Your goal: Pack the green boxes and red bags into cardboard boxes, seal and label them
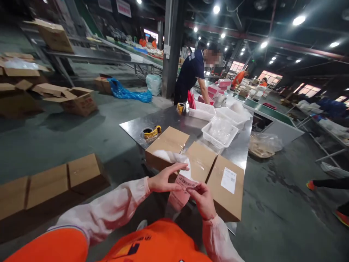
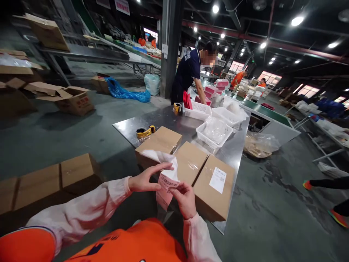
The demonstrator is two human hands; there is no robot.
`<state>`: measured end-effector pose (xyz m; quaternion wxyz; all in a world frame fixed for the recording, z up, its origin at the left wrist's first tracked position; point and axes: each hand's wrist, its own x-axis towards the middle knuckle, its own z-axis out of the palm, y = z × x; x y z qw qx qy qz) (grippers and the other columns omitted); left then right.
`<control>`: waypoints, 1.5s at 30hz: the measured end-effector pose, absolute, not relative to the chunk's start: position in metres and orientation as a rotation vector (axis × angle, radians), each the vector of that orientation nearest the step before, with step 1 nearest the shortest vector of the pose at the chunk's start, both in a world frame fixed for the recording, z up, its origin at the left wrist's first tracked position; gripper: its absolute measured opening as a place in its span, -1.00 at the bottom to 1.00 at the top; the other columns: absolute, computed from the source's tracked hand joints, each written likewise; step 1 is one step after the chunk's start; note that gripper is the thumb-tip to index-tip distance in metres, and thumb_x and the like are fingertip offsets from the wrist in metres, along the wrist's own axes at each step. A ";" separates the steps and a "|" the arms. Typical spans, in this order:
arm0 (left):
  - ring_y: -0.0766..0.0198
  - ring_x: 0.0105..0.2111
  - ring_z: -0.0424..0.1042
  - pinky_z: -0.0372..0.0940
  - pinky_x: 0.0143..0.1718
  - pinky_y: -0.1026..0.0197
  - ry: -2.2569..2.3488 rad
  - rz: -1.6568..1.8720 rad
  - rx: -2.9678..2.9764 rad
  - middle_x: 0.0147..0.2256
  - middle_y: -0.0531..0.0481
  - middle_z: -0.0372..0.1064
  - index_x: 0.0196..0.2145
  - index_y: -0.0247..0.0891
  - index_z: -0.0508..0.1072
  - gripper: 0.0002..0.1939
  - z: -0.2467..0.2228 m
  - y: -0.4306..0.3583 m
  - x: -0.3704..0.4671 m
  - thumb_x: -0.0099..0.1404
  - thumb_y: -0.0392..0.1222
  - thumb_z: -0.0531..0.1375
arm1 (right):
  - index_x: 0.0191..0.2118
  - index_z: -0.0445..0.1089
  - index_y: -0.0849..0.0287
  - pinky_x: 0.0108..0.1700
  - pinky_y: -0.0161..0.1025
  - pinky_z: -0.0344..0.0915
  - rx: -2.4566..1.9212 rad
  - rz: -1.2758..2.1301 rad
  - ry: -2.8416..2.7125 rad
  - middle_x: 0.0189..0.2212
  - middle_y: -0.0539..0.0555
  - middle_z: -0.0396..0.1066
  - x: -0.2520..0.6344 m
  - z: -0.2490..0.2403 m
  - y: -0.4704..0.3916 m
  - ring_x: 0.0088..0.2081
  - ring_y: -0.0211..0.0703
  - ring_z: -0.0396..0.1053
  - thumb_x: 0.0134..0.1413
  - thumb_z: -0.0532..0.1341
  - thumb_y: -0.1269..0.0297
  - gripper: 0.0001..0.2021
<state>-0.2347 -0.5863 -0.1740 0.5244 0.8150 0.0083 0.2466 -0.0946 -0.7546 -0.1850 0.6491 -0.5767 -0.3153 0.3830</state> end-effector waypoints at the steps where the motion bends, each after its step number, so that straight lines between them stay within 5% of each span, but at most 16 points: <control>1: -0.04 0.13 0.34 0.20 0.19 0.00 0.127 0.591 1.840 0.11 -0.29 0.37 0.25 -0.29 0.31 -0.21 -0.180 -0.593 -0.232 0.09 -0.07 0.38 | -0.45 0.45 0.15 -0.25 -0.16 0.41 -1.326 0.866 -0.738 -0.44 0.04 0.52 -0.095 -0.185 -0.753 -0.38 -0.13 0.44 -0.26 0.51 0.00 -0.63; 4: 0.17 -0.27 0.44 0.32 -0.20 0.20 0.354 0.650 1.667 -0.30 -0.13 0.47 -0.25 -0.37 0.58 -0.58 -0.191 -0.605 -0.223 0.04 0.01 0.42 | -0.41 0.44 0.16 -0.23 -0.14 0.43 -1.429 0.725 -0.803 -0.41 0.07 0.52 -0.094 -0.183 -0.750 -0.34 -0.10 0.45 -0.26 0.49 -0.05 -0.59; 7: 0.31 -0.47 0.30 0.18 -0.41 0.27 0.414 0.532 1.576 -0.54 0.00 0.34 -0.54 -0.37 0.51 -0.60 -0.195 -0.611 -0.221 0.04 0.07 0.41 | -0.20 0.48 0.15 -0.23 -0.15 0.46 -1.541 0.524 -0.933 -0.26 0.13 0.54 -0.089 -0.176 -0.750 -0.26 -0.06 0.48 -0.24 0.48 -0.02 -0.52; 12: 0.30 -0.45 0.33 0.20 -0.37 0.26 0.482 0.375 1.329 -0.48 -0.01 0.42 -0.40 -0.41 0.56 -0.54 -0.205 -0.623 -0.218 -0.08 0.09 0.44 | -0.31 0.58 0.15 -0.29 -0.20 0.43 -1.712 0.563 -1.159 -0.39 0.12 0.58 -0.079 -0.162 -0.747 -0.36 -0.08 0.50 0.04 0.29 0.01 -0.70; 17: 0.37 -0.55 0.19 0.06 -0.51 0.30 0.726 0.556 1.268 -0.62 0.09 0.23 -0.61 -0.35 0.37 -0.48 -0.222 -0.637 -0.201 -0.07 0.21 0.40 | -0.34 0.60 0.13 -0.41 -0.26 0.37 -1.875 0.425 -1.095 -0.49 0.06 0.56 -0.074 -0.174 -0.746 -0.50 -0.15 0.43 0.02 0.29 0.02 -0.71; 23: 0.18 -0.32 0.46 0.34 -0.26 0.21 0.480 0.289 1.002 -0.29 -0.12 0.54 -0.22 -0.40 0.57 -0.38 -0.229 -0.624 -0.188 -0.29 -0.13 0.55 | -0.49 0.56 0.16 -0.27 -0.19 0.44 -1.866 0.315 -1.016 -0.31 0.15 0.56 -0.012 -0.184 -0.704 -0.30 -0.07 0.49 -0.12 0.36 -0.08 -0.65; 27: 0.11 -0.31 0.50 0.37 -0.21 0.15 0.426 0.037 0.924 -0.33 -0.16 0.56 -0.32 -0.41 0.62 -0.43 -0.262 -0.608 -0.194 -0.34 -0.10 0.56 | -0.46 0.56 0.20 -0.06 -0.13 0.41 -2.115 0.168 -0.923 -0.14 0.20 0.49 0.058 -0.189 -0.648 -0.16 -0.02 0.46 -0.18 0.39 0.02 -0.70; 31: 0.08 -0.29 0.51 0.37 -0.15 0.12 0.464 0.027 0.889 -0.34 -0.15 0.57 -0.33 -0.38 0.63 -0.40 -0.304 -0.611 -0.219 -0.31 0.05 0.56 | -0.20 0.57 0.21 0.16 0.14 0.23 -2.343 0.091 -0.887 0.06 0.30 0.39 0.081 -0.203 -0.620 0.12 0.21 0.30 -0.12 0.40 0.09 -0.64; 35: 0.05 -0.23 0.51 0.37 -0.11 0.11 0.394 -0.004 0.975 -0.25 -0.19 0.57 -0.22 -0.36 0.63 -0.42 -0.316 -0.616 -0.263 -0.10 0.13 0.50 | 0.27 0.26 0.23 0.29 0.42 -0.20 -2.445 0.054 -1.071 0.38 0.40 -0.06 0.055 -0.216 -0.619 0.39 0.41 -0.20 0.03 0.34 0.04 -0.29; 38: 0.01 -0.20 0.52 0.39 -0.09 0.09 0.404 0.048 1.032 -0.22 -0.22 0.57 -0.14 -0.36 0.62 -0.38 -0.301 -0.606 -0.290 -0.05 0.14 0.47 | 0.27 0.28 0.11 0.35 0.36 -0.41 -2.325 0.245 -1.502 0.40 0.25 -0.04 0.031 -0.217 -0.620 0.44 0.32 -0.36 0.11 0.28 0.00 -0.36; 40: -0.03 -0.17 0.52 0.39 -0.08 0.08 0.498 0.131 1.062 -0.21 -0.23 0.57 -0.13 -0.38 0.61 -0.36 -0.284 -0.594 -0.301 -0.06 0.15 0.47 | 0.25 0.30 0.24 0.35 0.38 -0.46 -2.172 0.377 -1.587 0.39 0.34 -0.03 0.013 -0.212 -0.623 0.43 0.39 -0.37 0.10 0.26 -0.06 -0.32; 42: -0.06 -0.14 0.52 0.40 -0.06 0.07 0.603 0.231 1.071 -0.18 -0.24 0.57 -0.12 -0.39 0.60 -0.36 -0.267 -0.582 -0.304 -0.04 0.15 0.46 | 0.25 0.28 0.33 0.37 0.32 -0.27 -2.007 0.482 -1.581 0.35 0.41 0.06 -0.012 -0.208 -0.630 0.40 0.40 -0.16 0.07 0.26 -0.14 -0.23; 45: -0.05 -0.18 0.52 0.39 -0.08 0.05 0.663 0.272 1.147 -0.20 -0.24 0.57 -0.18 -0.41 0.61 -0.42 -0.247 -0.569 -0.301 0.00 0.15 0.43 | 0.21 0.33 0.20 0.18 0.05 0.30 -1.757 0.700 -1.619 0.13 0.25 0.41 -0.064 -0.214 -0.644 0.13 0.13 0.37 0.09 0.17 -0.29 -0.25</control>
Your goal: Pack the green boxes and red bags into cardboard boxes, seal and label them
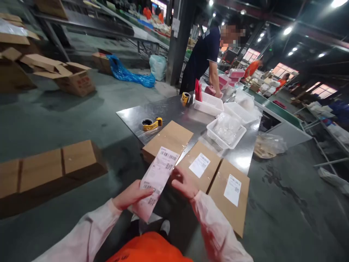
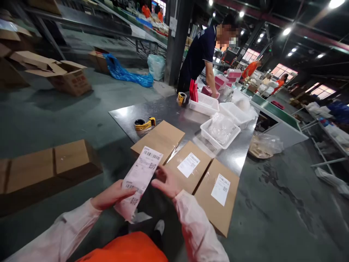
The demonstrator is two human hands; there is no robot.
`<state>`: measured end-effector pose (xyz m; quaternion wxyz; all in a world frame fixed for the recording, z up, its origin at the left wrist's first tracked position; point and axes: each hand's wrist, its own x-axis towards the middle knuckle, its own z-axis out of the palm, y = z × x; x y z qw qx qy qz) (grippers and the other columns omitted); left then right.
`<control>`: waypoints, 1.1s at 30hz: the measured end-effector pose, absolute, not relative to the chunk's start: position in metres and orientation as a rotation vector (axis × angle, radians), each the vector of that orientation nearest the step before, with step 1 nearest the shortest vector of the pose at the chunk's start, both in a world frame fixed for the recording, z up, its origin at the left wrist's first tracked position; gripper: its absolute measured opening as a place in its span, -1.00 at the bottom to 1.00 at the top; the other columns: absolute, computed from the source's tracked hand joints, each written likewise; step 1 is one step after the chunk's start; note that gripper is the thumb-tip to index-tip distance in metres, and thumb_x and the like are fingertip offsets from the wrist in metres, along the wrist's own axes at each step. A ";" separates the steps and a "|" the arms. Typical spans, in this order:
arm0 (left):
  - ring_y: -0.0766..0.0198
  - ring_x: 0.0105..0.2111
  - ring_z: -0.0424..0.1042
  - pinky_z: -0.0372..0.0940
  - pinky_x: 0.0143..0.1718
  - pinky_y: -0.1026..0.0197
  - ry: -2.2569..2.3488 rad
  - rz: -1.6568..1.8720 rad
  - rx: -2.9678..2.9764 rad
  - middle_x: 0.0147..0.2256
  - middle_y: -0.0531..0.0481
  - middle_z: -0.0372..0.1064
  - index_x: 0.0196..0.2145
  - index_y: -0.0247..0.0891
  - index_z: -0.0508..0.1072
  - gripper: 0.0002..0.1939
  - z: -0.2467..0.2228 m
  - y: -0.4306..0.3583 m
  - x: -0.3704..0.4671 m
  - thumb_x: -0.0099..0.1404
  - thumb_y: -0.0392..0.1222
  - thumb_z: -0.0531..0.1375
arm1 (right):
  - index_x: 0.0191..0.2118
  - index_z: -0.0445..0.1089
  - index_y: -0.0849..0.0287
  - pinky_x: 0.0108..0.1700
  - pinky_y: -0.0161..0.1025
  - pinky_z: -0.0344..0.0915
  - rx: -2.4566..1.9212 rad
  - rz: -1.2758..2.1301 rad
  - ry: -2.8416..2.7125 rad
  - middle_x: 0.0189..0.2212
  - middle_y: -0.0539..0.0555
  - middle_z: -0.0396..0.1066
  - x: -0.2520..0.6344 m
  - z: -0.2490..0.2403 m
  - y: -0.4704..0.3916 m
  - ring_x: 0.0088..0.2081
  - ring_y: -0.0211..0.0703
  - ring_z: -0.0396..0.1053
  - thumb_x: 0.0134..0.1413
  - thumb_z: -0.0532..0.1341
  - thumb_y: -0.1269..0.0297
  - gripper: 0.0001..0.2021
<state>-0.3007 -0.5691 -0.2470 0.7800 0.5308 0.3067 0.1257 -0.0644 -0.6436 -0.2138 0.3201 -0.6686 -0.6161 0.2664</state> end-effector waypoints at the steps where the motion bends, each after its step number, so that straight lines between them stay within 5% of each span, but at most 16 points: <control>1: -0.03 -0.21 0.52 0.40 -0.11 0.06 0.654 0.253 1.193 -0.24 -0.23 0.58 -0.22 -0.41 0.62 -0.46 -0.242 -0.566 -0.298 0.00 0.13 0.43 | 0.17 0.36 0.19 0.10 0.01 0.39 -1.667 0.811 -1.518 0.05 0.23 0.48 -0.084 -0.219 -0.648 0.05 0.09 0.45 0.10 0.13 -0.32 -0.27; 6: 0.06 -0.21 0.51 0.39 -0.19 0.16 0.667 0.474 1.156 -0.21 -0.14 0.56 -0.11 -0.35 0.55 -0.36 -0.227 -0.550 -0.287 -0.13 0.04 0.48 | -0.12 0.50 0.23 -0.01 0.10 0.44 -1.440 1.161 -0.987 -0.12 0.26 0.57 -0.148 -0.240 -0.656 -0.11 0.16 0.53 -0.05 0.26 -0.30 -0.36; 9: 0.12 -0.33 0.48 0.37 -0.29 0.19 0.772 0.536 1.179 -0.32 -0.14 0.54 -0.25 -0.38 0.55 -0.46 -0.226 -0.544 -0.284 -0.07 0.11 0.42 | -0.10 0.51 0.16 -0.06 0.02 0.47 -1.454 1.193 -1.040 -0.17 0.14 0.59 -0.145 -0.230 -0.650 -0.15 0.08 0.54 -0.21 0.43 -0.11 -0.43; 15: 0.19 -0.38 0.41 0.30 -0.32 0.22 0.793 0.588 1.256 -0.40 -0.08 0.49 -0.38 -0.34 0.52 -0.53 -0.237 -0.552 -0.279 0.00 0.18 0.32 | -0.30 0.60 0.12 -0.29 -0.19 0.40 -1.709 0.837 -1.163 -0.41 0.05 0.58 -0.124 -0.195 -0.634 -0.37 -0.08 0.49 -0.02 0.29 0.10 -0.76; 20: 0.36 -0.57 0.12 0.08 -0.51 0.27 0.975 0.774 1.287 -0.66 0.12 0.08 -0.66 -0.22 0.16 -0.46 -0.243 -0.546 -0.267 0.03 0.25 0.29 | -0.27 0.62 0.09 -0.38 -0.22 0.37 -1.786 0.678 -1.143 -0.44 0.05 0.57 -0.130 -0.189 -0.623 -0.45 -0.12 0.44 0.00 0.30 0.08 -0.75; 26: 0.18 -0.33 0.44 0.31 -0.25 0.21 0.544 0.336 1.007 -0.35 -0.06 0.51 -0.26 -0.39 0.52 -0.45 -0.245 -0.499 -0.274 -0.17 -0.02 0.50 | -0.46 0.56 0.16 -0.20 -0.20 0.41 -1.851 0.490 -1.192 -0.28 0.14 0.55 -0.077 -0.176 -0.544 -0.26 -0.08 0.48 -0.09 0.35 0.07 -0.76; 33: 0.04 -0.22 0.51 0.35 -0.08 0.05 0.512 0.159 0.748 -0.30 -0.18 0.57 -0.34 -0.37 0.58 -0.51 -0.283 -0.464 -0.264 -0.27 -0.15 0.54 | -0.34 0.56 0.32 0.15 -0.10 0.25 -2.196 0.231 -1.160 0.02 0.37 0.41 0.005 -0.177 -0.425 0.08 0.09 0.36 -0.09 0.36 0.23 -0.77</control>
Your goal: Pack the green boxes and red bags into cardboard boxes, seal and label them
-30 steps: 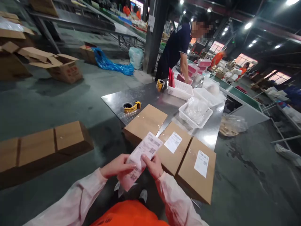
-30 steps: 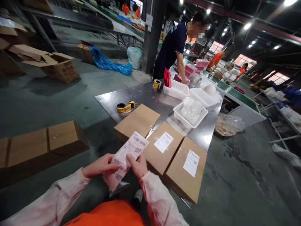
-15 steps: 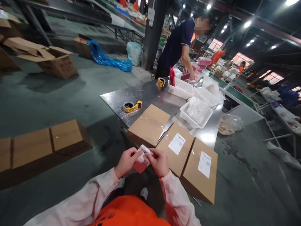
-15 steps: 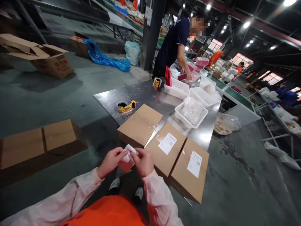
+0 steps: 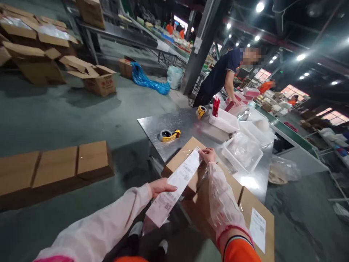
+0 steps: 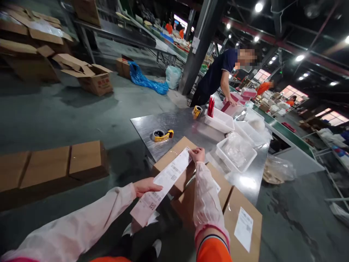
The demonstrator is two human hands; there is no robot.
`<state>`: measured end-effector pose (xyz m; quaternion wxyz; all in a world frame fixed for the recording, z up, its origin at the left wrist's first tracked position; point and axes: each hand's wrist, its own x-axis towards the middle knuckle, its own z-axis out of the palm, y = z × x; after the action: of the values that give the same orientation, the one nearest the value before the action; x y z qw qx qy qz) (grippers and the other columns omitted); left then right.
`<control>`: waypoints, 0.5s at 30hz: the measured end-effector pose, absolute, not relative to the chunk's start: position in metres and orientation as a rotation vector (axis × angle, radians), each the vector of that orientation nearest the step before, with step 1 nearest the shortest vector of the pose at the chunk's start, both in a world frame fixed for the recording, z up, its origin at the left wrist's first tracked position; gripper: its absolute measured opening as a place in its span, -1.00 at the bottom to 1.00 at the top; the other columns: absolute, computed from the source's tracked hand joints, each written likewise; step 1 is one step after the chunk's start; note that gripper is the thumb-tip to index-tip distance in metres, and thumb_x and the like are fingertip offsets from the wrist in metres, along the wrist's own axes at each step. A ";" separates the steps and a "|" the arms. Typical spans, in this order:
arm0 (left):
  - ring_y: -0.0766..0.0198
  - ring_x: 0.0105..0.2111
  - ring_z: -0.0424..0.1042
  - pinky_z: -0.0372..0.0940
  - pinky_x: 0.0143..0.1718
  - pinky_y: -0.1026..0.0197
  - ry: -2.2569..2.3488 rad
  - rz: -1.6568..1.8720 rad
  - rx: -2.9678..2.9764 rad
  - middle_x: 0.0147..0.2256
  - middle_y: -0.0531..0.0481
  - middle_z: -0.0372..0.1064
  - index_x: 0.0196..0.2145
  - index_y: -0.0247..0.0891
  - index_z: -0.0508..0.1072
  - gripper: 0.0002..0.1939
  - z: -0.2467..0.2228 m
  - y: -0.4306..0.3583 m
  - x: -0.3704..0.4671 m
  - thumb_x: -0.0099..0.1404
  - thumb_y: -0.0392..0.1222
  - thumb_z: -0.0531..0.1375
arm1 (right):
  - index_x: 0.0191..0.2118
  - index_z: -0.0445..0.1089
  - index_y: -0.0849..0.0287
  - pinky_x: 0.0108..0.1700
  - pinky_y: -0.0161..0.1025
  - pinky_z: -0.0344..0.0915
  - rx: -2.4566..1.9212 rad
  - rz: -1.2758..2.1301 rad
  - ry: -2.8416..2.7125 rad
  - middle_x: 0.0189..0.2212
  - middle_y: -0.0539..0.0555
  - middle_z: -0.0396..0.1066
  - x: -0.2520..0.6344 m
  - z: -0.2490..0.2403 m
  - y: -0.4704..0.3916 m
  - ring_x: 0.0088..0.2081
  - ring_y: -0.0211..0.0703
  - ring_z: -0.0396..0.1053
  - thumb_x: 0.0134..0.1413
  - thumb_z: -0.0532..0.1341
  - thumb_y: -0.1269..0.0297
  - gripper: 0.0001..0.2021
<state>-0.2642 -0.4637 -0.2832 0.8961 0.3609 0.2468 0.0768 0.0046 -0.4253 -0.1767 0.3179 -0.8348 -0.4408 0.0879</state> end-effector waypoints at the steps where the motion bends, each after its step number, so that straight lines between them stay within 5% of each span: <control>1: 0.04 -0.24 0.52 0.36 -0.09 0.05 0.526 0.154 0.740 -0.32 -0.17 0.57 -0.37 -0.37 0.58 -0.53 -0.289 -0.462 -0.262 -0.28 -0.14 0.54 | -0.27 0.56 0.37 0.18 -0.07 0.22 -2.245 0.201 -1.160 0.05 0.41 0.39 0.008 -0.180 -0.420 0.11 0.13 0.33 -0.09 0.37 0.22 -0.70; 4: 0.03 -0.26 0.52 0.38 -0.12 0.06 0.527 0.149 0.824 -0.32 -0.16 0.58 -0.36 -0.34 0.62 -0.57 -0.309 -0.465 -0.272 -0.24 -0.13 0.52 | 0.16 0.32 0.53 0.24 0.17 0.09 -2.376 0.071 -1.142 0.23 0.60 0.15 0.006 -0.189 -0.416 0.25 0.37 0.13 0.00 0.34 0.09 -0.30; 6: 0.01 -0.28 0.52 0.38 -0.12 0.05 0.522 0.132 0.971 -0.31 -0.15 0.58 -0.35 -0.31 0.64 -0.60 -0.326 -0.472 -0.296 -0.20 -0.13 0.50 | 0.34 0.07 0.45 0.28 0.27 -0.05 -2.408 -0.007 -1.221 0.35 0.56 -0.08 -0.004 -0.195 -0.415 0.37 0.39 -0.12 0.14 0.23 0.00 -0.19; 9: 0.00 -0.30 0.51 0.39 -0.13 0.02 0.564 0.111 1.097 -0.33 -0.12 0.59 -0.35 -0.28 0.66 -0.61 -0.349 -0.487 -0.356 -0.20 -0.09 0.50 | 0.31 0.20 0.20 0.36 0.19 -0.17 -2.361 0.086 -1.541 0.38 0.29 0.01 -0.026 -0.204 -0.414 0.41 0.23 -0.18 0.17 0.17 -0.05 -0.32; 11: 0.00 -0.27 0.52 0.39 -0.11 0.03 0.616 0.193 0.993 -0.31 -0.11 0.58 -0.34 -0.27 0.65 -0.57 -0.356 -0.500 -0.405 -0.19 -0.02 0.49 | 0.25 0.31 0.18 0.36 0.23 -0.20 -2.332 0.216 -1.705 0.35 0.28 0.10 -0.037 -0.208 -0.413 0.40 0.31 -0.12 0.08 0.20 -0.09 -0.32; 15: 0.01 -0.26 0.54 0.37 -0.07 0.01 0.814 0.506 0.721 -0.35 -0.14 0.56 -0.35 -0.34 0.60 -0.55 -0.346 -0.518 -0.502 -0.18 0.00 0.48 | 0.34 0.18 0.13 0.34 0.38 -0.44 -2.322 0.337 -1.682 0.41 0.31 -0.11 -0.046 -0.204 -0.403 0.43 0.41 -0.38 -0.10 0.07 -0.26 -0.10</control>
<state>-0.5016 -0.5185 -0.3465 0.8254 0.3394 0.3832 0.2379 -0.0456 -0.4026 -0.2036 0.1270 -0.7978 -0.5779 0.1157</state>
